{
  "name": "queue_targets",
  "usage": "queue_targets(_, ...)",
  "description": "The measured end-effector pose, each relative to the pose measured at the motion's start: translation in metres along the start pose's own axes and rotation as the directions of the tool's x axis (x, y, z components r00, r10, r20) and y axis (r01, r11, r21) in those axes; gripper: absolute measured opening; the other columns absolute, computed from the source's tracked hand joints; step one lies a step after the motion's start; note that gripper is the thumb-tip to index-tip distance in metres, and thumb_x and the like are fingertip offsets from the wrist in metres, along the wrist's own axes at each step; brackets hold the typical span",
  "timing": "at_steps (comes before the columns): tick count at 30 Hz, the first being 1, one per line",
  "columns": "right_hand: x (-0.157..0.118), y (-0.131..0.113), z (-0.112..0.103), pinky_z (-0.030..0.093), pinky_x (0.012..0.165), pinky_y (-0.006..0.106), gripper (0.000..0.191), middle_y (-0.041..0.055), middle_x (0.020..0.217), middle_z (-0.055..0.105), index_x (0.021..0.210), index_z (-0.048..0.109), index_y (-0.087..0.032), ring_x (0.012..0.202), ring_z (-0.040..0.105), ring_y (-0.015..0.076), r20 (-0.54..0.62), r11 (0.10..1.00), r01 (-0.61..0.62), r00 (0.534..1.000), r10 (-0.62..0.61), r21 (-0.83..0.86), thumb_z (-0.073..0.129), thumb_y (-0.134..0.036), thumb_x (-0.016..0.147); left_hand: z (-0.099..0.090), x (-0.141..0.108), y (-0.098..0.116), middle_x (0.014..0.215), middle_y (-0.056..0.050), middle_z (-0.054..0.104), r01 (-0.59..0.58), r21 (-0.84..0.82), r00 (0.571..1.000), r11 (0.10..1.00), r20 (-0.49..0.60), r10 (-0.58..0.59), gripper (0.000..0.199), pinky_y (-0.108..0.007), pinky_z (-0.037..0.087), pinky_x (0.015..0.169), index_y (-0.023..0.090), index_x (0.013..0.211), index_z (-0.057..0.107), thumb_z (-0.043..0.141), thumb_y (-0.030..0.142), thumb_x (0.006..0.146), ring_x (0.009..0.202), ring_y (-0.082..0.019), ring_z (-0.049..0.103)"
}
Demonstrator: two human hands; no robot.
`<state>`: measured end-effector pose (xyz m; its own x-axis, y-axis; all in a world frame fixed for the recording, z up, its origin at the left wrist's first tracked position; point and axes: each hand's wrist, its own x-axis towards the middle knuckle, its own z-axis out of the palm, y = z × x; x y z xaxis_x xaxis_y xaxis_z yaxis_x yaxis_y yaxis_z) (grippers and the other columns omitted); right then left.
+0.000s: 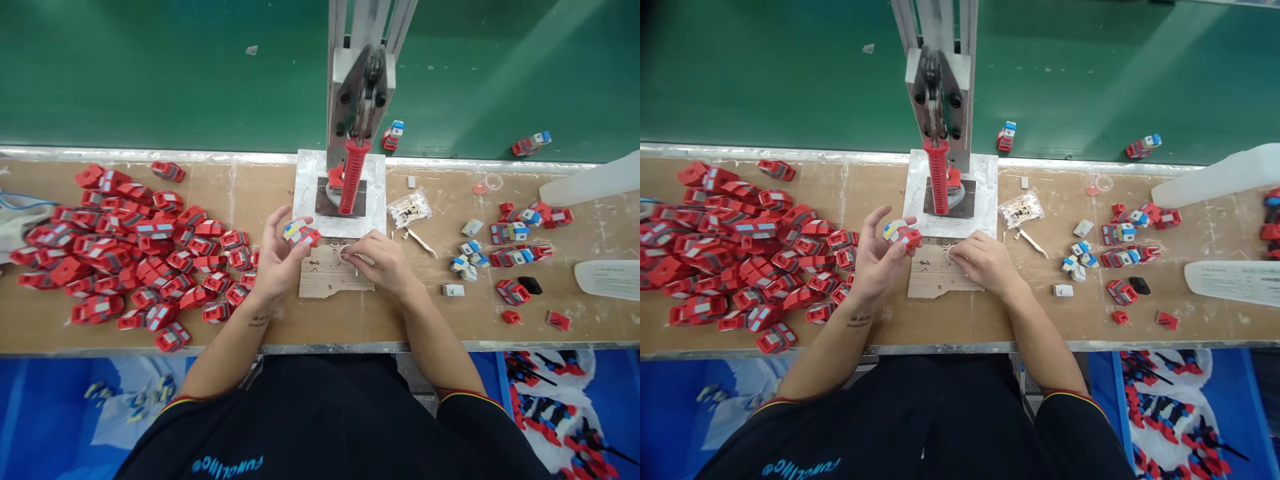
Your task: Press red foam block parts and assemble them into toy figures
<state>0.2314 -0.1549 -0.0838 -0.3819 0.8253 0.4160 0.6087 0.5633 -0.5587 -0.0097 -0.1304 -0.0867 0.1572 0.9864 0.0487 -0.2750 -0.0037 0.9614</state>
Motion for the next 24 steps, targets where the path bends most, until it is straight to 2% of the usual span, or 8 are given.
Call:
queue_targets(2,0.001,0.0,-0.002,0.056,0.071,0.033,0.017,0.003,0.081,0.08,0.093,0.077,-0.024,0.078,0.067,0.0188,-0.01,1.0,0.014,1.0,-0.014,-0.006,0.064,-0.027,0.104,0.001,-0.002,-0.002,0.129,-0.006,0.076,-0.13,0.074,0.991,0.989,0.013,0.13,0.065,-0.028,0.065,0.085,0.036,0.138,0.057,0.092,0.042,0.084,0.094,-0.016,0.079)
queue_targets(5,0.001,0.001,-0.004,0.055,0.072,0.033,0.016,0.0036,0.08,0.08,0.092,0.077,-0.024,0.078,0.067,0.0191,-0.01,1.0,0.029,1.0,-0.029,-0.012,0.066,-0.027,0.104,0.002,-0.002,0.0,0.121,-0.004,0.079,-0.217,0.096,0.976,0.972,0.053,0.212,0.055,-0.029,0.065,0.089,0.033,0.128,0.063,0.094,0.037,0.083,0.098,-0.017,0.08)
queue_targets(9,0.002,0.003,-0.008,0.055,0.075,0.037,0.014,0.0039,0.083,0.08,0.091,0.076,-0.025,0.081,0.067,0.0205,0.023,1.0,0.018,1.0,-0.018,-0.006,0.069,-0.03,0.102,0.001,-0.002,0.004,0.117,-0.005,0.078,-0.261,0.129,0.965,0.957,0.065,0.254,0.057,-0.03,0.066,0.086,0.029,0.124,0.072,0.099,0.039,0.075,0.1,-0.019,0.079)
queue_targets(13,0.002,0.004,-0.016,0.055,0.078,0.038,0.012,0.0048,0.089,0.079,0.092,0.076,-0.025,0.086,0.068,0.0213,0.017,1.0,0.012,1.0,-0.012,0.016,0.071,-0.032,0.101,0.0,-0.003,0.004,0.11,-0.006,0.079,-0.224,0.164,0.973,0.961,0.086,0.212,0.059,-0.032,0.067,0.081,0.025,0.124,0.075,0.099,0.043,0.074,0.093,-0.02,0.079)
queue_targets(16,0.002,-0.004,-0.021,0.059,0.085,0.042,0.015,0.0082,0.104,0.079,0.108,0.075,-0.026,0.096,0.072,0.0241,-0.04,0.997,0.001,0.999,0.002,0.079,0.073,-0.038,0.099,0.002,-0.007,0.002,0.109,-0.007,0.08,-0.189,0.156,0.979,0.97,0.104,0.174,0.062,-0.034,0.066,0.083,0.024,0.126,0.075,0.098,0.048,0.074,0.093,-0.022,0.079)
queue_targets(19,0.003,-0.017,-0.022,0.062,0.087,0.043,0.043,0.0132,0.121,0.077,0.132,0.068,-0.025,0.109,0.074,0.027,-0.059,0.978,0.01,0.998,0.003,0.206,0.074,-0.049,0.097,0.006,-0.012,-0.001,0.103,-0.007,0.08,-0.219,0.165,0.971,0.962,0.136,0.198,0.07,-0.031,0.065,0.079,0.023,0.128,0.073,0.099,0.054,0.07,0.089,-0.02,0.078)
queue_targets(21,0.004,-0.026,-0.02,0.065,0.089,0.041,0.054,0.0146,0.128,0.076,0.142,0.062,-0.025,0.114,0.075,0.0273,-0.039,0.955,0.047,0.999,-0.037,0.293,0.075,-0.05,0.096,0.01,-0.016,-0.001,0.099,-0.007,0.079,-0.304,0.207,0.946,0.93,0.18,0.269,0.068,-0.031,0.064,0.078,0.022,0.118,0.074,0.099,0.059,0.066,0.086,-0.02,0.077)
queue_targets(24,0.004,-0.035,-0.012,0.066,0.096,0.04,0.05,0.012,0.127,0.079,0.144,0.062,-0.028,0.116,0.077,0.0258,-0.044,0.923,0.083,0.996,-0.072,0.375,0.076,-0.042,0.097,0.015,-0.018,0.002,0.101,-0.008,0.076,-0.464,0.303,0.883,0.832,0.237,0.406,0.061,-0.035,0.065,0.083,0.021,0.095,0.073,0.097,0.066,0.061,0.091,-0.022,0.076)
